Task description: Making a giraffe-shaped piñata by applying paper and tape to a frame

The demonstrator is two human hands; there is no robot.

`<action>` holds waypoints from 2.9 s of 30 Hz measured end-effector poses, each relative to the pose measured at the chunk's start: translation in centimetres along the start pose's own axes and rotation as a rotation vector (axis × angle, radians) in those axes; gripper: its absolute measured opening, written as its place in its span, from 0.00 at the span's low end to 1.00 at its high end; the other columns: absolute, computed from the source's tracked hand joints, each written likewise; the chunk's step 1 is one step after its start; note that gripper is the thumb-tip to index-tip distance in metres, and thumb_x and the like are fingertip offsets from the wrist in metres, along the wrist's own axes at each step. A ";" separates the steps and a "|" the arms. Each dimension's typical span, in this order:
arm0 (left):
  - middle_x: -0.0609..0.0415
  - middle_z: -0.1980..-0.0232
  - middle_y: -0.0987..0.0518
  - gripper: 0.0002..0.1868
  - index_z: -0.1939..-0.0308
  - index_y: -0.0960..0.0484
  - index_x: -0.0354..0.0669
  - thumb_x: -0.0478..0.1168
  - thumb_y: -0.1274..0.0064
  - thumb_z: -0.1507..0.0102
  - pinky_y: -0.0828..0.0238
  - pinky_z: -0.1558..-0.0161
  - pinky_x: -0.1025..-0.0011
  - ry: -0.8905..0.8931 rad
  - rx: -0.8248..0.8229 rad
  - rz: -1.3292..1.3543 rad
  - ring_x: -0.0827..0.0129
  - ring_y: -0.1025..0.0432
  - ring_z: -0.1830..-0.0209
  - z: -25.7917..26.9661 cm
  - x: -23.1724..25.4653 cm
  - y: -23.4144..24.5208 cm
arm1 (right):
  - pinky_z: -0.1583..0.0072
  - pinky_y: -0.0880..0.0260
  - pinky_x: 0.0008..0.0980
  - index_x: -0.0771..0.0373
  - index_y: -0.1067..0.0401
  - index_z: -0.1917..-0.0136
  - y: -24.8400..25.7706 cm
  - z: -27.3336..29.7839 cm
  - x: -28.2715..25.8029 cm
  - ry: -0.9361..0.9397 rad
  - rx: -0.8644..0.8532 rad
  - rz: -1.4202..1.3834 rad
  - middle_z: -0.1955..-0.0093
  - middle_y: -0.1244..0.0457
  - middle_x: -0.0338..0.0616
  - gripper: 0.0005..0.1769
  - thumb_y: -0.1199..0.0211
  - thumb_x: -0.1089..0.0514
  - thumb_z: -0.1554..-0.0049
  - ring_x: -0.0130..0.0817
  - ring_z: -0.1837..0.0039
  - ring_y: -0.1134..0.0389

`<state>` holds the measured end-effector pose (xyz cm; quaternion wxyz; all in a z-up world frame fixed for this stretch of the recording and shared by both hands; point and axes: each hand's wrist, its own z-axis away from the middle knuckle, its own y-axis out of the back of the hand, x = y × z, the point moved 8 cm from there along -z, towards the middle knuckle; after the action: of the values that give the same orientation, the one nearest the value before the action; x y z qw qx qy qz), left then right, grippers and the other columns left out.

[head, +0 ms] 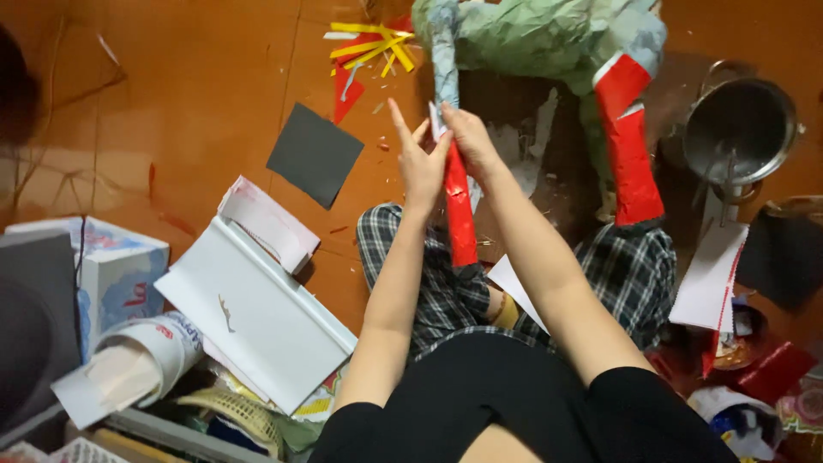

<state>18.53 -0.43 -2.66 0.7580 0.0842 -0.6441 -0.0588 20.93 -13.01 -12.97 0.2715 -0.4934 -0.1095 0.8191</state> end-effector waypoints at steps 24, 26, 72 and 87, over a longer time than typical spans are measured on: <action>0.20 0.32 0.27 0.41 0.23 0.33 0.22 0.30 0.30 0.37 0.21 0.39 0.42 -0.210 0.156 -0.046 0.23 0.25 0.37 -3.2 -5.7 -3.2 | 0.49 0.25 0.73 0.67 0.30 0.24 48.6 12.3 -12.8 -0.024 0.918 1.701 0.31 0.36 0.67 0.23 0.47 0.57 0.29 0.61 0.44 0.23; 0.13 0.35 0.33 0.34 0.28 0.30 0.13 0.28 0.37 0.36 0.21 0.38 0.47 -0.222 0.178 -0.051 0.19 0.27 0.38 -3.4 -6.2 -3.1 | 0.51 0.26 0.75 0.73 0.28 0.29 45.5 15.5 -15.0 -0.006 0.906 1.703 0.32 0.37 0.72 0.22 0.50 0.62 0.30 0.67 0.45 0.23; 0.39 0.33 0.17 0.38 0.29 0.18 0.43 0.71 0.54 0.25 0.25 0.28 0.44 0.282 -0.196 1.459 0.48 0.21 0.32 -4.9 -13.0 -5.0 | 0.54 0.19 0.54 0.43 0.27 0.24 3.2 17.7 -7.5 0.577 0.034 1.827 0.54 0.29 0.47 0.27 0.39 0.56 0.36 0.56 0.56 0.22; 0.33 0.23 0.28 0.45 0.21 0.32 0.28 0.67 0.70 0.22 0.34 0.25 0.58 0.177 -0.321 1.293 0.52 0.31 0.25 -2.9 -8.8 -4.4 | 0.55 0.28 0.60 0.67 0.16 0.42 34.4 25.6 -25.1 0.591 0.910 1.879 0.55 0.26 0.65 0.14 0.38 0.64 0.37 0.70 0.59 0.28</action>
<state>19.99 -2.88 -12.53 0.6940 -0.4277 -0.4834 0.3189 -3.65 -53.13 2.99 -0.2911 -0.4107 0.6958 0.5123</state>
